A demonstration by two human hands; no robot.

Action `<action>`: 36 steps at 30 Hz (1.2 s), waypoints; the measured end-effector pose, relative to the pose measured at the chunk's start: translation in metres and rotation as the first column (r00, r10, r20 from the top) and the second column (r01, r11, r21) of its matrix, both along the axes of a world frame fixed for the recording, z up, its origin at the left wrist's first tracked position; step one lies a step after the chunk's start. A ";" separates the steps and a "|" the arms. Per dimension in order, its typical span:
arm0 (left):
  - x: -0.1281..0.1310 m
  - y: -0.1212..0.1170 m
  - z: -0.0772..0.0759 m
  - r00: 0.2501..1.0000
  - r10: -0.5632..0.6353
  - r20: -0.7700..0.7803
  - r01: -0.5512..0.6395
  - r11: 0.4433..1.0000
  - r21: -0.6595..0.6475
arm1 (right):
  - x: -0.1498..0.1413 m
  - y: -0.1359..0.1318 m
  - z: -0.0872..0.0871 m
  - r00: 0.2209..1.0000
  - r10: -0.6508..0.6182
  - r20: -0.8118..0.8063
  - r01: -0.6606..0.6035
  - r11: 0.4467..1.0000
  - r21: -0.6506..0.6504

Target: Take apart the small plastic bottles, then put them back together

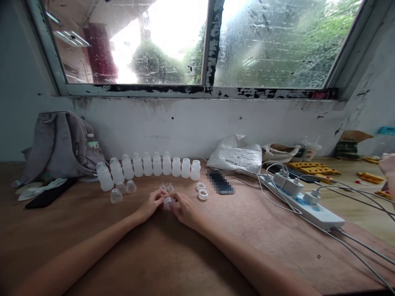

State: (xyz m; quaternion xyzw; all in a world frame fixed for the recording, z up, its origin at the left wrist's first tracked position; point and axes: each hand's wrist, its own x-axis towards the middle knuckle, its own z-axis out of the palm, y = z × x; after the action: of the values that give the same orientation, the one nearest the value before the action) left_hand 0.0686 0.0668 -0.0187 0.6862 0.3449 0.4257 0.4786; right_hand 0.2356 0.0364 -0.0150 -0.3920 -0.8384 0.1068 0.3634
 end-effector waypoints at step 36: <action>-0.023 0.013 -0.009 0.998 0.055 -0.031 -0.050 0.988 0.146 | -0.040 0.060 -0.009 0.915 -0.201 -0.350 0.113 0.960 -0.255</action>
State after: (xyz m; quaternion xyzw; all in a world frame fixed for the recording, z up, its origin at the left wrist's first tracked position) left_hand 0.0459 0.0802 -0.0273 0.7173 0.3393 0.4499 0.4098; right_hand 0.1958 0.0969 -0.0242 -0.4703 -0.7018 0.2455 0.4754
